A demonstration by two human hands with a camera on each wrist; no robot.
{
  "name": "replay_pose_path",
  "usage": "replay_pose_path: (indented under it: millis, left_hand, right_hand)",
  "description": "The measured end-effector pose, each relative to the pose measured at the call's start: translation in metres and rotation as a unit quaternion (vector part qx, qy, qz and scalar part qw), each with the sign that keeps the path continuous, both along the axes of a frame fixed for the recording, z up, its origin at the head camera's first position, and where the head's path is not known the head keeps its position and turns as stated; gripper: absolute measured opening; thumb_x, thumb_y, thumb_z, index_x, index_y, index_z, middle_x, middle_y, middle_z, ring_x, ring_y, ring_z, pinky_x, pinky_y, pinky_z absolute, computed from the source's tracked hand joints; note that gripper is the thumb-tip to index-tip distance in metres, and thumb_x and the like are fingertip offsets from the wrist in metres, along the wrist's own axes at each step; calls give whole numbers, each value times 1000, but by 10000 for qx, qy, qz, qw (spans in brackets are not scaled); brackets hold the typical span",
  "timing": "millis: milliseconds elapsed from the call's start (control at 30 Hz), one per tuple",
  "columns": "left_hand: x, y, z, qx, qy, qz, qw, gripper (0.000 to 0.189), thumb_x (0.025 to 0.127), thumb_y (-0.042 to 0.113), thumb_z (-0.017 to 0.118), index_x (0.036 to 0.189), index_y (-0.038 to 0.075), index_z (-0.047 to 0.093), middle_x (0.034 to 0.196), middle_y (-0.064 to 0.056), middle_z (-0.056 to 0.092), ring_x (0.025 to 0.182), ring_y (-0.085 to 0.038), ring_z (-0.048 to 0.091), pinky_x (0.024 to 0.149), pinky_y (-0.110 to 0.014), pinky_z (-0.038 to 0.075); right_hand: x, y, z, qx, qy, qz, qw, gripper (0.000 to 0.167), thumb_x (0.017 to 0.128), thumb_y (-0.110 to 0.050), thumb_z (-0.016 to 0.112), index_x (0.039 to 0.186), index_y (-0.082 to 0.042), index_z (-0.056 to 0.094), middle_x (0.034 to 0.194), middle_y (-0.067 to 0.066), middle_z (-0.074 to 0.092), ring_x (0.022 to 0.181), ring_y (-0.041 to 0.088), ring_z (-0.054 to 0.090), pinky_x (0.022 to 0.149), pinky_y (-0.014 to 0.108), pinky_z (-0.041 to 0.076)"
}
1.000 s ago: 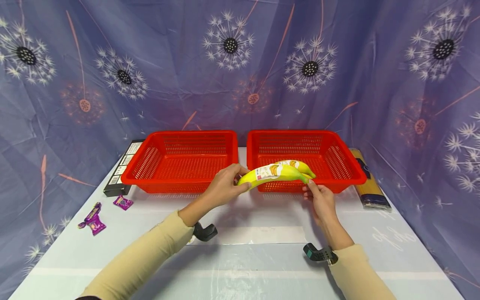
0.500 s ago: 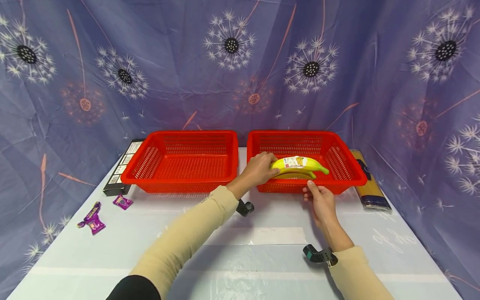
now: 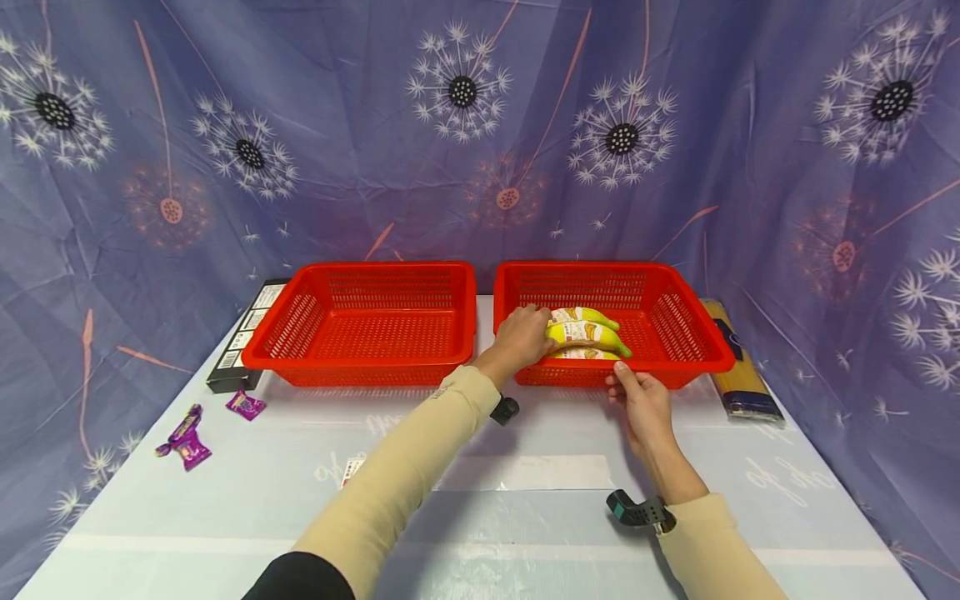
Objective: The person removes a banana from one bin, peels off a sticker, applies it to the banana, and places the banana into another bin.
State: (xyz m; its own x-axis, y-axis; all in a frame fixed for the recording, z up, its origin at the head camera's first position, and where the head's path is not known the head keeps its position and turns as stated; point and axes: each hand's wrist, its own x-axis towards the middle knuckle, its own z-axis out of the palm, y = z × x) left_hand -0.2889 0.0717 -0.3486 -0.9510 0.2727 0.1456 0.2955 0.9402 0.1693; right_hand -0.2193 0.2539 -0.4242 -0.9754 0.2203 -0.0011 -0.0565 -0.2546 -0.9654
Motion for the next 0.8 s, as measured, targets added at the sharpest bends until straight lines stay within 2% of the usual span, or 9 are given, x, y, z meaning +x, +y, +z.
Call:
replay_pose_path:
  millis: [100,233,433,500,633,733,800]
  left_hand:
    - [0,-2,-2,-19,125,-55,9999,42,84,40,67,120,19,60,115,-1,60,108,-17,56,87,-31,51]
    - [3,-8,1,196,389,-147,9989,45,85,42,66,124,21,58,118,1,60,112,-17,54,91,-29,48]
    - [16,-24,12,1007,494,-383,9930,42,86,40,64,123,21,59,118,1,60,109,-16,53,90,-29,47]
    - [22,-33,16,1322,454,-452,9892,40,87,38,64,123,20,59,117,0,59,108,-17,52,89,-30,46]
    - [37,-53,22,1834,356,-523,9810,41,87,35,64,124,19,59,116,-1,59,106,-17,51,89,-31,46]
    - [49,-71,20,2112,384,-596,9749,41,88,34,63,125,18,59,116,-1,59,106,-17,51,89,-31,46]
    - [57,-83,16,2263,494,-695,9703,40,88,33,63,125,17,59,116,-2,59,105,-18,51,89,-31,46]
  right_hand:
    - [0,0,0,-9,3,2,10000,21,91,-24,61,75,-11,65,65,-5,68,57,8,59,60,19,49]
    - [-1,0,1,-1,-25,-5,10000,21,90,-26,62,77,-11,66,66,-5,68,58,9,59,60,19,49]
    - [1,1,2,149,-213,46,9997,22,90,-29,61,78,-11,66,66,-6,68,58,9,59,62,19,50]
    - [4,0,3,369,-308,90,9988,23,90,-32,61,81,-11,66,67,-7,67,60,8,59,63,18,50]
    - [10,-3,5,1165,-330,100,9926,29,91,-36,59,91,-7,65,69,-8,65,64,9,59,64,18,51]
    - [17,-7,8,1805,-160,-3,9834,26,92,-35,58,89,-10,66,70,-10,63,65,9,58,63,18,50]
    - [21,-12,12,2164,32,-147,9762,25,93,-30,59,88,-7,66,67,-9,60,63,9,56,61,19,49]
